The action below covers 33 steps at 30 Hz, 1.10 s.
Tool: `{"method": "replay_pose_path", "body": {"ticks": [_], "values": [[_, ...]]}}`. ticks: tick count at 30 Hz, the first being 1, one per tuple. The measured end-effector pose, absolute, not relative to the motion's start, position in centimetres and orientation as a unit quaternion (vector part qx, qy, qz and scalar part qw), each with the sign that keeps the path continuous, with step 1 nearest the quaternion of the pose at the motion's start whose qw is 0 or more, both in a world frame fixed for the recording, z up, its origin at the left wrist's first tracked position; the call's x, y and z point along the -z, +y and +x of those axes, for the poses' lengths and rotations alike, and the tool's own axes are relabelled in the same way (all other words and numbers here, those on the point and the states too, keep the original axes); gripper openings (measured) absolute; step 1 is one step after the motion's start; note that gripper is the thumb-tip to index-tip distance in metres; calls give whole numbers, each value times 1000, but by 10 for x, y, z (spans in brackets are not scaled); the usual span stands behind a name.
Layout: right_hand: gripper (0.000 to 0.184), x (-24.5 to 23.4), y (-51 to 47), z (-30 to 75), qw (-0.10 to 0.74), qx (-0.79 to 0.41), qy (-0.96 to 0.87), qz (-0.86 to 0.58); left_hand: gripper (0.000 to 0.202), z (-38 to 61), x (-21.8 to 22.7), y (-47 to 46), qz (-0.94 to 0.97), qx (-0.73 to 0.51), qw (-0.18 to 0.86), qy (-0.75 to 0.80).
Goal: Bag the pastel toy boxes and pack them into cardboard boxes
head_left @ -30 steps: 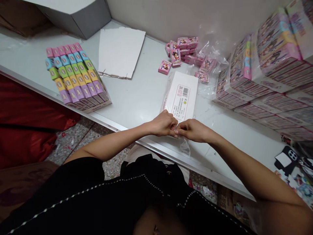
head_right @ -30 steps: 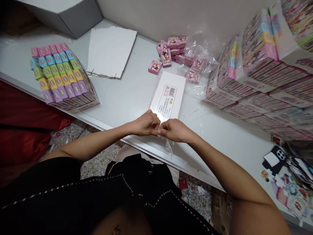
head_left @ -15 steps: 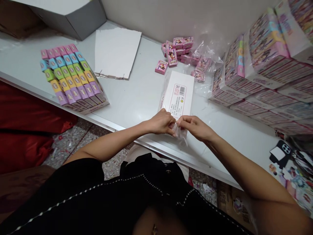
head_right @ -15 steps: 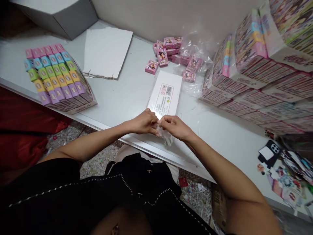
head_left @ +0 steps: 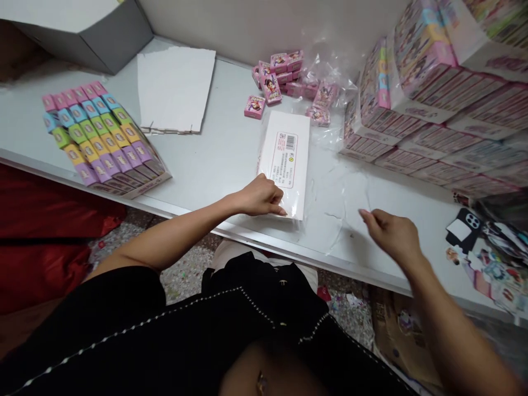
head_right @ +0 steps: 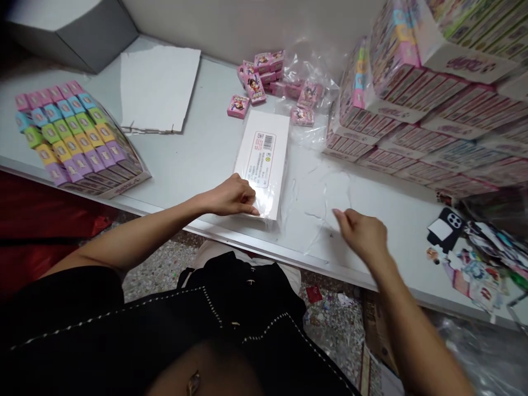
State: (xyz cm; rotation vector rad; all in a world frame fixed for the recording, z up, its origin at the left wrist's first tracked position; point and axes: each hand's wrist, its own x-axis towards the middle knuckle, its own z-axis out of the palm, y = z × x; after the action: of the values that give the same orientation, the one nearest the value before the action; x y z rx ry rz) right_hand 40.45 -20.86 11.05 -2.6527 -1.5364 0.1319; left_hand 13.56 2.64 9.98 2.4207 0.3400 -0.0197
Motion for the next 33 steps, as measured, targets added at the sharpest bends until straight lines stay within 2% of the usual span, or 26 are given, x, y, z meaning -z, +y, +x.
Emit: {"method": "replay_pose_path", "body": {"ticks": [2,5,8,10,11,14,16,20,26,30,33], "values": [[42,-99,-216,353,153,-5,-582,-799,40,137,-102,25,931,14,337,140],[58,-80,-211,280,303,78,-632,-709,40,137,-103,25,933,22,329,143],[73,-54,-198,244,395,111,-560,-720,41,138,-103,24,937,20,321,137],[73,-36,-193,238,442,84,-494,-744,42,138,-103,25,937,18,319,140],[66,-28,-192,238,460,68,-468,-752,42,138,-103,25,937,19,319,143],[26,-11,-193,239,488,44,-450,-746,43,140,-103,25,935,28,319,152],[12,-5,-196,238,498,36,-484,-719,42,140,-103,24,934,29,320,156],[15,2,-200,234,525,-29,-529,-666,43,141,-103,24,934,27,321,152],[14,-2,-200,247,572,-119,-456,-671,43,141,-103,26,934,40,321,150],[53,-15,-197,255,566,-60,-457,-684,43,142,-103,27,934,41,324,144],[54,-26,-195,255,560,-29,-466,-684,44,142,-103,27,934,38,323,144]]}}
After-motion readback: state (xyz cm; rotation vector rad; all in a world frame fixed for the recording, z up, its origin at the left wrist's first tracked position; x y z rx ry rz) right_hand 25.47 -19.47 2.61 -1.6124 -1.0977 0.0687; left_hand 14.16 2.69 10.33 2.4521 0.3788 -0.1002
